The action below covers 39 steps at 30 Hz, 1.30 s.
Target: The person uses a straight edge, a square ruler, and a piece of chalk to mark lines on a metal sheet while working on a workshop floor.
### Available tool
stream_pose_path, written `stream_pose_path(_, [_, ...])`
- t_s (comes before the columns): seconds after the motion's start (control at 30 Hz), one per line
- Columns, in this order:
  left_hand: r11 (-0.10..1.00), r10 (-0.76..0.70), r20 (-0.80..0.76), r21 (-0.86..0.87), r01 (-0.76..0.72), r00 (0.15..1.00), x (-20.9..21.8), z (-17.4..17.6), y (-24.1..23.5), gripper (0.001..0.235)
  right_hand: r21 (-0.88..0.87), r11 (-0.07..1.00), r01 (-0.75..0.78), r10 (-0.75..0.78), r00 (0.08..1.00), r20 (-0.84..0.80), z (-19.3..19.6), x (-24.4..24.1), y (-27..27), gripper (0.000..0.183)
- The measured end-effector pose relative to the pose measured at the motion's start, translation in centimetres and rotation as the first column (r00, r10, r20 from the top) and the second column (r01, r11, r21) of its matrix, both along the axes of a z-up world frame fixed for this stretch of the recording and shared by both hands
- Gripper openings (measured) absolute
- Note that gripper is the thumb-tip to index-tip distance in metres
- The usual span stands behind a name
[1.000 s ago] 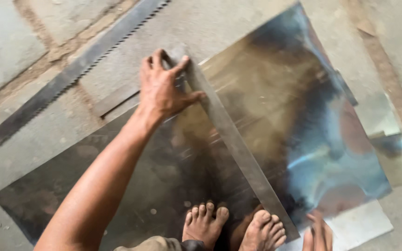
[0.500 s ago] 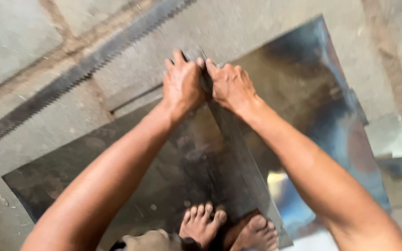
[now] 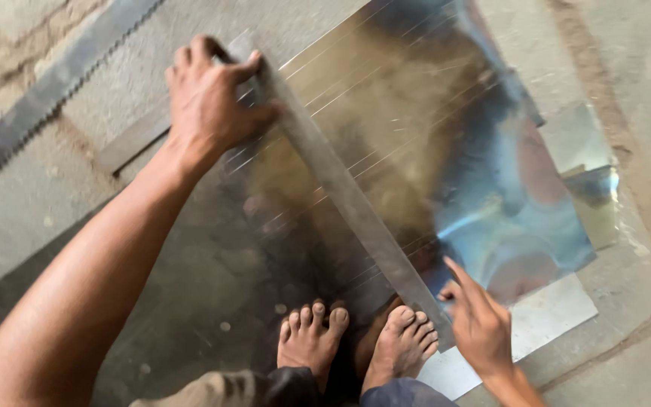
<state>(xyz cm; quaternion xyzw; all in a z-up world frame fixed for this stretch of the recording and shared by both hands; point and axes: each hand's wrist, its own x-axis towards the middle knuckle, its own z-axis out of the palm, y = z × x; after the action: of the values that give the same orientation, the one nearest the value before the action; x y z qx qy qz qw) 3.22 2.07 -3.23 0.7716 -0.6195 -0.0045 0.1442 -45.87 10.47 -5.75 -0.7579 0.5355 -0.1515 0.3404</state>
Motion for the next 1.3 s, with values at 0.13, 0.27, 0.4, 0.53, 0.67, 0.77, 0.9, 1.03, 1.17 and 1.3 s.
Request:
stream_pose_path(0.13, [0.997, 0.039, 0.029, -0.069, -0.037, 0.999, 2.8, -3.0, 2.1, 0.036, -0.378, 0.926, -0.014, -0.028, 0.994, -0.107, -5.2, -4.7, 8.3, 0.048])
stream_pose_path(0.27, [0.982, 0.015, 0.101, -0.188, 0.004, 0.995, 2.7, -5.5, 2.6, 0.041, -0.352, 0.936, -0.007, -0.082, 0.968, -0.238, -9.1, -8.4, 11.5, 0.058])
stream_pose_path(0.4, [0.987, 0.044, 0.083, -0.159, -0.03, 0.996, 2.5, -4.4, 1.4, 0.04, -0.465, 0.885, 0.01, -0.128, 0.966, -0.223, -10.3, -9.1, 11.6, 0.059])
stream_pose_path(0.53, [0.935, 0.025, 0.011, -0.355, -0.02, 1.0, 1.4, -5.2, 0.3, 0.034, -0.491, 0.869, 0.063, -0.24, 0.922, -0.305, -12.4, -8.7, 12.4, 0.059])
stream_pose_path(0.67, [0.916, 0.015, 0.004, -0.401, -0.012, 1.0, 0.7, -5.6, 0.1, 0.04, -0.513, 0.856, 0.059, -0.248, 0.918, -0.309, -13.3, -9.4, 12.6, 0.057])
stream_pose_path(0.77, [0.918, 0.017, 0.038, -0.397, -0.001, 0.999, 0.5, -5.2, 0.1, 0.042, -0.497, 0.866, 0.058, -0.26, 0.901, -0.349, -13.1, -9.3, 12.9, 0.058])
stream_pose_path(0.9, [0.916, 0.028, 0.079, -0.401, 0.006, 0.997, 0.5, -5.4, 0.0, 0.04, -0.442, 0.894, 0.071, -0.224, 0.925, -0.306, -12.2, -8.9, 12.9, 0.058])
stream_pose_path(1.03, [0.909, 0.004, 0.079, -0.416, 0.03, 0.997, 1.0, -6.3, -0.3, 0.04, -0.44, 0.898, 0.026, -0.156, 0.953, -0.261, -11.4, -8.3, 11.9, 0.059])
stream_pose_path(1.17, [0.915, 0.001, 0.101, -0.402, 0.04, 0.995, 1.4, -6.9, -0.1, 0.043, -0.442, 0.897, 0.007, -0.128, 0.961, -0.245, -10.7, -8.2, 11.8, 0.064])
stream_pose_path(1.3, [0.916, -0.004, 0.116, -0.397, 0.05, 0.993, 1.4, -6.7, 0.2, 0.051, -0.414, 0.91, 0.016, -0.138, 0.954, -0.266, -9.9, -8.0, 11.8, 0.062])
